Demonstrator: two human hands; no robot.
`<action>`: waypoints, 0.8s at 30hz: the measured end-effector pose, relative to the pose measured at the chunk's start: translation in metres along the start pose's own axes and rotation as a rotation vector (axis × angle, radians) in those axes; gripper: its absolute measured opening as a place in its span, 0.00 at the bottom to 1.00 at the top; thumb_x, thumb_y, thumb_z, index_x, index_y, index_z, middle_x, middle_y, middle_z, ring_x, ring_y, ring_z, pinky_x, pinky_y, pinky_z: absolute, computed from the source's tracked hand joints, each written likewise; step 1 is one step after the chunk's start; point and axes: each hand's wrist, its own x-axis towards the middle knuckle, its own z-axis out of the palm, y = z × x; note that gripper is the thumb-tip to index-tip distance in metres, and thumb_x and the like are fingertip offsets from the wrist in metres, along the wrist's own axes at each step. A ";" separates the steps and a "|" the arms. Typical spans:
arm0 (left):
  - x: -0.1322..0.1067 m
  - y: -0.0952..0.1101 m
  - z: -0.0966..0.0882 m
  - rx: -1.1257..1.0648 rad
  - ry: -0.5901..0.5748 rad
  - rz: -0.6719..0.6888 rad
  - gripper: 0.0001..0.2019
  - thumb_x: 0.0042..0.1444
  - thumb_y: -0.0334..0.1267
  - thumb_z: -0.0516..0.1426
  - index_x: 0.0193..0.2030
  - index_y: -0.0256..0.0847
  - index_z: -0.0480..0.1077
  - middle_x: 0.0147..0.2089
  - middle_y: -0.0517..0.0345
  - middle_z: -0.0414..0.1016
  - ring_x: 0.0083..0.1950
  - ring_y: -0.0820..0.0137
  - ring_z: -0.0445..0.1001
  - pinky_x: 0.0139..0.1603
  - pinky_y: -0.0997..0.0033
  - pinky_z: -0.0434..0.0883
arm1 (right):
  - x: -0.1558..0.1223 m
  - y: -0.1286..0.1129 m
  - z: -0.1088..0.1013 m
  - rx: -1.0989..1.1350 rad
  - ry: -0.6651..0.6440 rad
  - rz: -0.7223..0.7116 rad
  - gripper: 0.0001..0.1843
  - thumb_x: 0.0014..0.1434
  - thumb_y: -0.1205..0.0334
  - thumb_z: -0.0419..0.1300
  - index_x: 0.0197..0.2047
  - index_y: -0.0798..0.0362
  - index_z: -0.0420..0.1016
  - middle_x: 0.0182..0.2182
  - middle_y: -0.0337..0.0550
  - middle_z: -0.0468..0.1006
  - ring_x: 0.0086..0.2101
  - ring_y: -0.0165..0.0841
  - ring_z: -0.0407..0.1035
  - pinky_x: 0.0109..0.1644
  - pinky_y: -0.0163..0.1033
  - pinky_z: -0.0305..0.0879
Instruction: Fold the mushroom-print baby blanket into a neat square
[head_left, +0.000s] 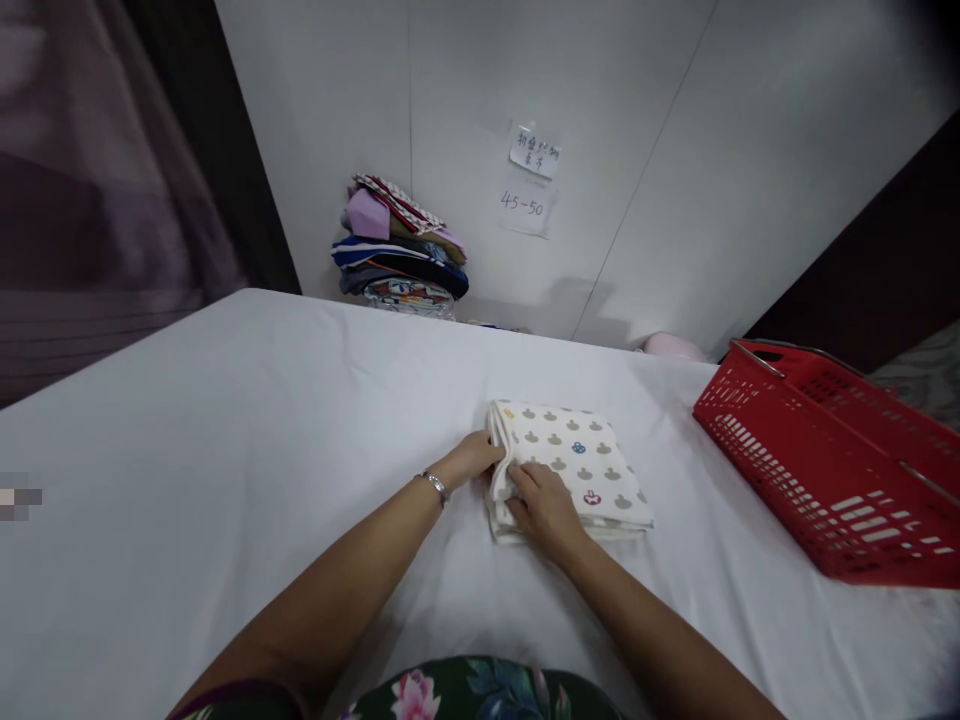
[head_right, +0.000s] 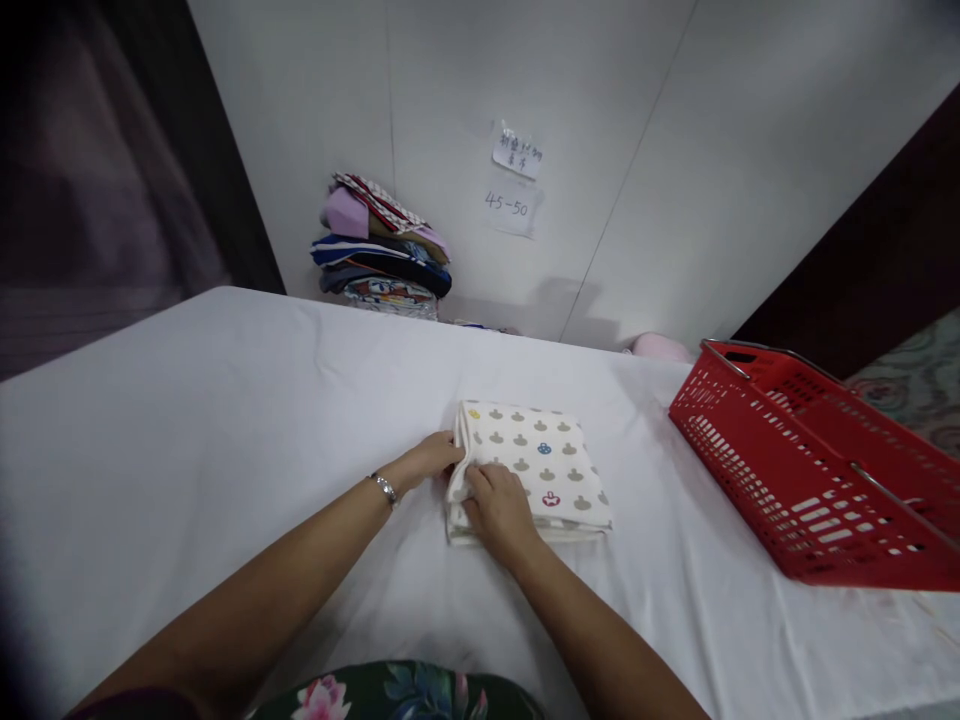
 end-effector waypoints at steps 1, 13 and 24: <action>-0.001 0.000 -0.001 -0.007 -0.001 -0.004 0.08 0.41 0.29 0.56 0.32 0.37 0.69 0.21 0.61 0.70 0.22 0.73 0.67 0.22 0.76 0.63 | 0.000 0.002 -0.002 0.014 0.008 -0.029 0.18 0.58 0.69 0.51 0.52 0.53 0.66 0.41 0.50 0.71 0.41 0.40 0.64 0.43 0.45 0.65; -0.012 0.007 -0.005 -0.175 0.017 -0.131 0.07 0.42 0.32 0.59 0.29 0.37 0.64 0.19 0.64 0.66 0.22 0.75 0.65 0.24 0.77 0.65 | -0.010 0.001 -0.020 0.079 -0.132 -0.209 0.16 0.61 0.64 0.52 0.52 0.52 0.65 0.43 0.49 0.71 0.41 0.38 0.64 0.42 0.43 0.63; -0.010 0.001 -0.003 -0.315 -0.001 -0.124 0.04 0.44 0.33 0.58 0.27 0.36 0.66 0.18 0.62 0.68 0.21 0.74 0.66 0.25 0.73 0.68 | -0.013 0.006 -0.022 0.139 -0.012 -0.220 0.14 0.62 0.66 0.50 0.51 0.52 0.64 0.41 0.49 0.72 0.39 0.37 0.66 0.41 0.43 0.66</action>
